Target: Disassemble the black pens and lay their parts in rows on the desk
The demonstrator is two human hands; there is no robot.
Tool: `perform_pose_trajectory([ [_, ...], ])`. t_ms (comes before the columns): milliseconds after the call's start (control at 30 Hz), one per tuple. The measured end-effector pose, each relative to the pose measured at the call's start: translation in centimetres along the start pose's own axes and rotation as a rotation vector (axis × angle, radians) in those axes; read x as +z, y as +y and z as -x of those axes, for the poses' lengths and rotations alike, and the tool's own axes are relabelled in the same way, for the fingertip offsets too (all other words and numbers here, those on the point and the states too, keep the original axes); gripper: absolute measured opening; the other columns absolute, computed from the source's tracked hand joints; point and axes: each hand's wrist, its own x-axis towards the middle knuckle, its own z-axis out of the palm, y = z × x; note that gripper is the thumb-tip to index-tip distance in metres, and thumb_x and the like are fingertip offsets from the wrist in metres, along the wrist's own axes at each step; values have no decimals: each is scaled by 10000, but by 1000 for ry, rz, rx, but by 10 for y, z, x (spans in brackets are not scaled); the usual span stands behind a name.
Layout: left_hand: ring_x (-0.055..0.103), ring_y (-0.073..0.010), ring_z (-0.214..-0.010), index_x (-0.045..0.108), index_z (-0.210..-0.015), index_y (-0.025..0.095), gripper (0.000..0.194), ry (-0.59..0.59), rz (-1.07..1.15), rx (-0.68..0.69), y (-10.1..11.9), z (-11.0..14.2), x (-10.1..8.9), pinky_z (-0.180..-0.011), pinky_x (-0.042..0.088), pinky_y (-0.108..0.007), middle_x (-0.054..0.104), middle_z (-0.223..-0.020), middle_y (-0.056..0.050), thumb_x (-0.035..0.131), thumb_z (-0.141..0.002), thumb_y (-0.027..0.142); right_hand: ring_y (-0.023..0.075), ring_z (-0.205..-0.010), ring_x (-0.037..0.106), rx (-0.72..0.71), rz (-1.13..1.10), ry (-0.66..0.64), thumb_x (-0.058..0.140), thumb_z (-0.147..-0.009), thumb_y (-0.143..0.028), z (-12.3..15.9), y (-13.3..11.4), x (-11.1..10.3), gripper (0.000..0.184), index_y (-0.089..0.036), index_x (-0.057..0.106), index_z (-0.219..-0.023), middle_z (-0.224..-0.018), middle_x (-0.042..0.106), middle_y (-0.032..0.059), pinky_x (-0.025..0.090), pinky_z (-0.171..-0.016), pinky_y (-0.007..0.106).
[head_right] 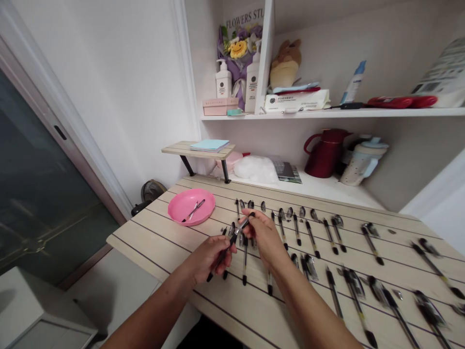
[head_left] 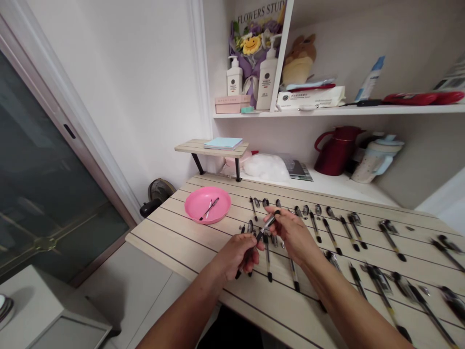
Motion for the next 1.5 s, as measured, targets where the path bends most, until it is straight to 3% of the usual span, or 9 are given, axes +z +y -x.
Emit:
perform_pose_trajectory([
  [167, 383, -51, -313, 555, -905, 133, 383, 34, 20, -24, -1, 1, -5, -312, 186, -175, 513, -502, 27, 447, -737, 459, 79, -475, 455, -30, -7, 38, 530, -679, -281, -7, -4, -8, 291, -155, 571, -939, -728, 599, 34, 353, -426, 209],
  [333, 365, -41, -320, 544, -972, 139, 466, 140, 20, 52, 10, -3, -17, -322, 174, -171, 511, -528, 32, 455, -729, 526, 70, -467, 457, -52, 23, 68, 575, -676, -332, -24, -10, -15, 308, -156, 573, -928, -712, 590, 27, 345, -416, 198],
  [567, 332, -32, -309, 500, -981, 148, 430, 290, 12, 137, 29, -37, -40, -325, 167, -163, 508, -528, 46, 482, -715, 485, 66, -429, 469, -91, 255, 131, 594, -678, -353, -68, -14, -9, 245, -143, 590, -804, -549, 552, -9, 316, -371, 171],
  [700, 333, -32, -296, 482, -927, 163, 367, 309, 10, 127, 21, -53, -49, -312, 154, -163, 514, -546, 50, 471, -717, 464, 85, -423, 532, -41, 306, 104, 567, -707, -334, -87, -8, 5, 186, -163, 548, -777, -541, 546, -17, 335, -345, 160],
  [867, 383, -53, -312, 469, -900, 174, 330, 288, 36, 78, 6, -58, -54, -313, 208, -166, 506, -536, 52, 457, -719, 450, 109, -393, 555, 20, 375, 59, 564, -708, -279, -113, 8, 17, 228, -183, 543, -914, -500, 533, -42, 400, -359, 187],
  [1067, 384, -53, -302, 458, -921, 173, 364, 301, 61, 66, 2, -64, -58, -310, 211, -163, 506, -530, 52, 441, -719, 476, 99, -322, 501, 37, 458, 32, 612, -647, -224, -145, 21, 29, 303, -181, 565, -944, -418, 497, -70, 345, -327, 178],
  [1233, 379, -51, -291, 455, -914, 175, 343, 399, 57, 80, 0, -67, -57, -310, 189, -159, 501, -516, 59, 423, -725, 459, 107, -323, 499, 54, 534, -8, 619, -619, -224, -149, 33, 36, 275, -175, 573, -886, -428, 536, -48, 326, -330, 186],
  [1500, 384, -55, -300, 473, -902, 170, 323, 492, 71, 161, 4, -67, -60, -313, 211, -169, 489, -515, 61, 421, -733, 441, 83, -329, 463, 54, 751, -131, 664, -533, -179, -137, 59, 39, 124, -186, 587, -629, -365, 505, -64, 303, -356, 180],
])
